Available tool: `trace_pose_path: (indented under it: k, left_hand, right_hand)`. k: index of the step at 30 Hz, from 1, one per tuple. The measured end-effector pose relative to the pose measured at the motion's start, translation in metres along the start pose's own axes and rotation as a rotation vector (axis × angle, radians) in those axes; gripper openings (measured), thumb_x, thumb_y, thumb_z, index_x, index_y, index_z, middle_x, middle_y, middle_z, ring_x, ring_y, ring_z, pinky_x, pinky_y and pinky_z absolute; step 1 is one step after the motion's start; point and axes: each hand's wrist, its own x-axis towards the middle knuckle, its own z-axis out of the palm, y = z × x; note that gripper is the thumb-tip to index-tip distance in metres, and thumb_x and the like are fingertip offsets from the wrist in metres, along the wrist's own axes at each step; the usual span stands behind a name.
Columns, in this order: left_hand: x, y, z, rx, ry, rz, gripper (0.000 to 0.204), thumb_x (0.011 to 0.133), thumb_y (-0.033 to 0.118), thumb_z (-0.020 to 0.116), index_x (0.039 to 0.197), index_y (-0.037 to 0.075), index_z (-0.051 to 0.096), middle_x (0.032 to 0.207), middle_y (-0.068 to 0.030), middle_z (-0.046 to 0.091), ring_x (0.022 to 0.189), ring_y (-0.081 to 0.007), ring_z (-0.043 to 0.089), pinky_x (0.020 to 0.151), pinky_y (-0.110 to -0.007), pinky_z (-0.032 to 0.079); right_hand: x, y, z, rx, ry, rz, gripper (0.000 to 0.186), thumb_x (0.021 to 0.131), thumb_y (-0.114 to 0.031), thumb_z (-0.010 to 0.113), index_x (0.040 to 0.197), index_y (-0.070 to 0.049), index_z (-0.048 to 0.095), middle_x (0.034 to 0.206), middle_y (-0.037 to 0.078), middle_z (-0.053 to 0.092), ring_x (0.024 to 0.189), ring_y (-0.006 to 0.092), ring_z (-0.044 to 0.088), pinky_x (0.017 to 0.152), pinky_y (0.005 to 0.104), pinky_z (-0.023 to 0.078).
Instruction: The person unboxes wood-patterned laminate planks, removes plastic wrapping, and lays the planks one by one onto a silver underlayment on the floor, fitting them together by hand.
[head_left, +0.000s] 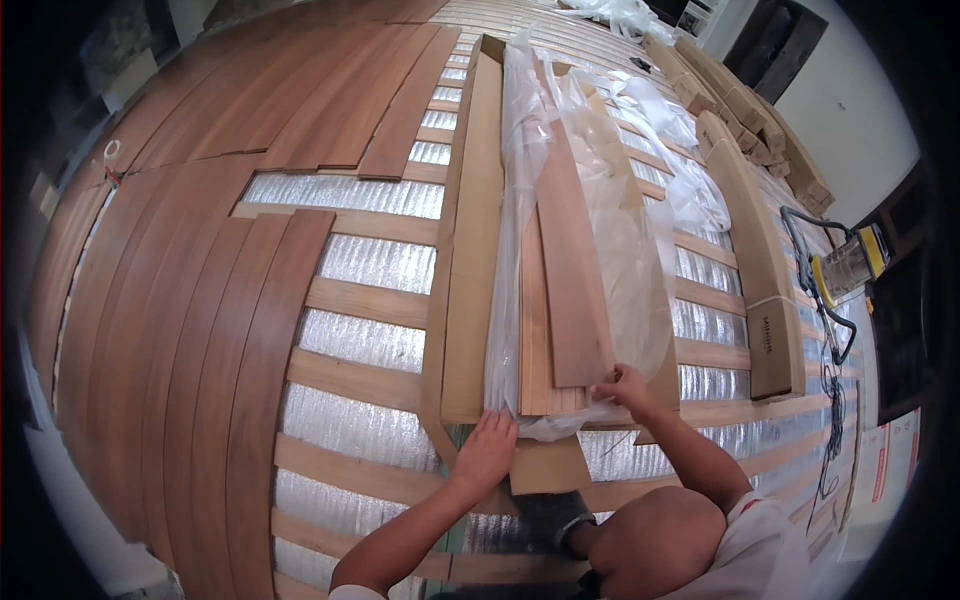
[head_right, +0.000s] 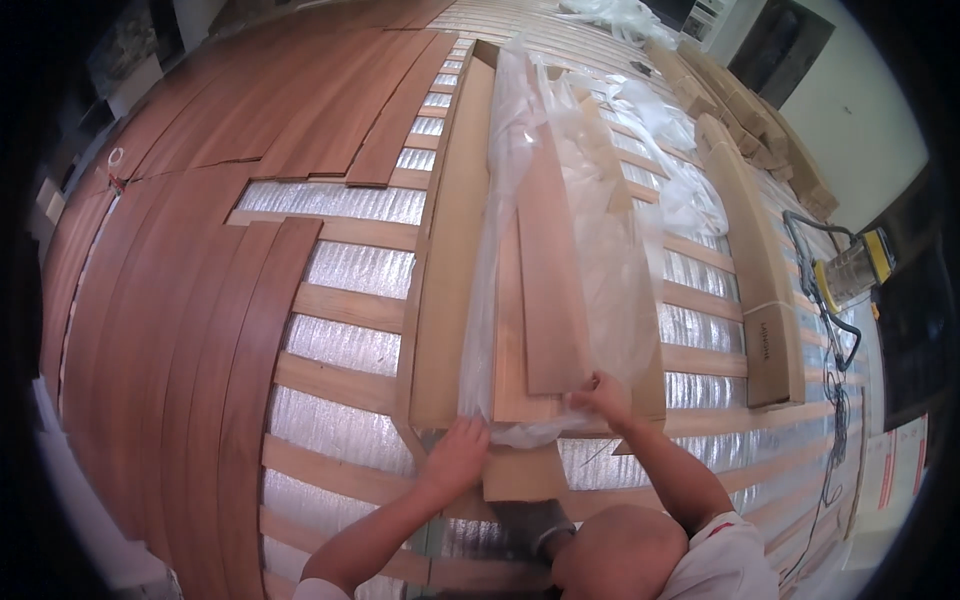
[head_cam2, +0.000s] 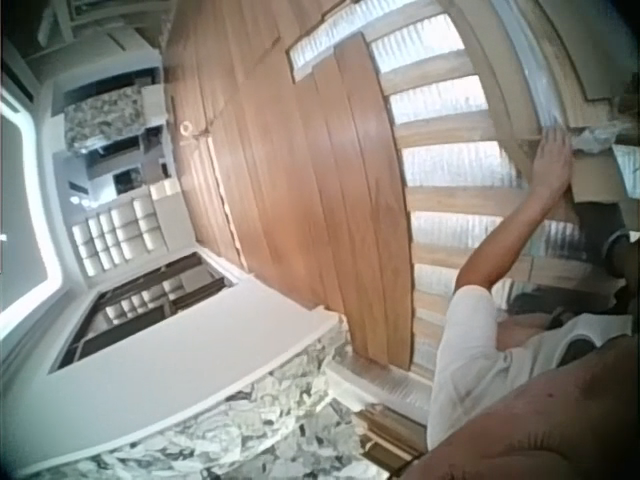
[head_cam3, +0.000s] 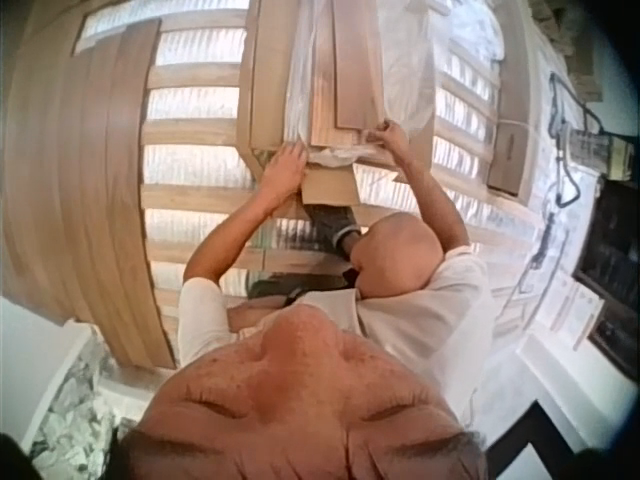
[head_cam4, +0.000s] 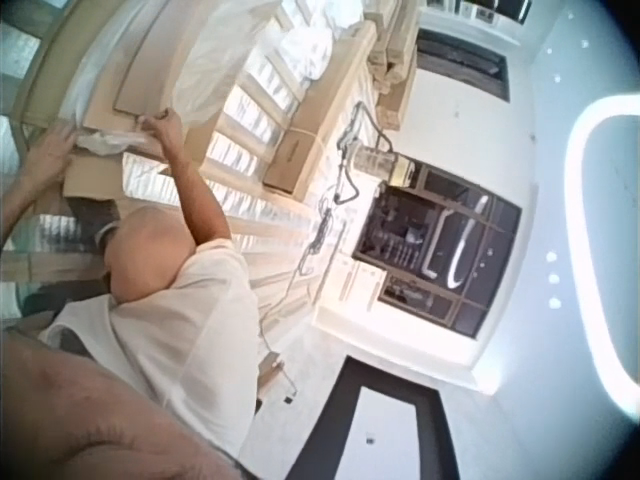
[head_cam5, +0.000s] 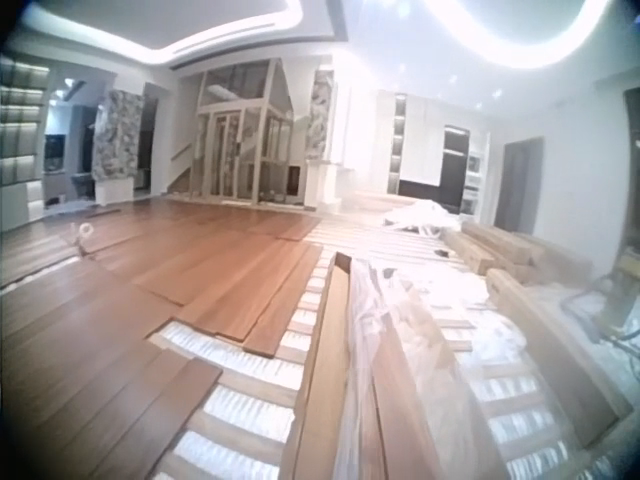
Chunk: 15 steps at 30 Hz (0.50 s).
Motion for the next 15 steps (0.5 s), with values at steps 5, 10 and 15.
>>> trace_pose_path:
  k: [5,10,15]
  left_hand:
    - [0.006,-0.014,0.015,-0.491,0.034,-0.172,0.049,0.087,0.028,0.061,0.122,-0.005,0.052,0.126,-0.0191,0.054,0.116,-0.0327,0.051,0.104,-0.039,0.038]
    - [0.008,-0.028,-0.005,-1.326,0.224,-0.518,0.053,0.093,0.040,0.056,0.124,-0.004,0.053,0.118,-0.0199,0.062,0.109,-0.0257,0.059,0.096,-0.034,0.043]
    - [-0.003,-0.027,-0.047,-1.249,0.013,-0.764,0.052,0.093,0.042,0.055,0.118,-0.004,0.056,0.112,-0.0179,0.063,0.106,-0.0252,0.059,0.090,-0.035,0.045]
  right_hand:
    - [0.006,-0.005,-0.024,0.226,-0.078,0.107,0.033,0.088,-0.033,0.066,0.102,-0.003,0.059,0.090,0.006,0.064,0.079,0.0156,0.066,0.072,0.0270,0.050]
    - [-0.035,-0.045,0.005,0.203,-0.374,0.077,0.030,0.091,-0.027,0.062,0.105,-0.001,0.057,0.092,0.011,0.066,0.087,0.0206,0.067,0.080,0.0312,0.052]
    - [-0.092,-0.025,0.085,0.312,-0.838,0.184,0.041,0.091,-0.027,0.063,0.117,0.003,0.051,0.101,0.015,0.065,0.101,0.0245,0.064,0.087,0.0351,0.052]
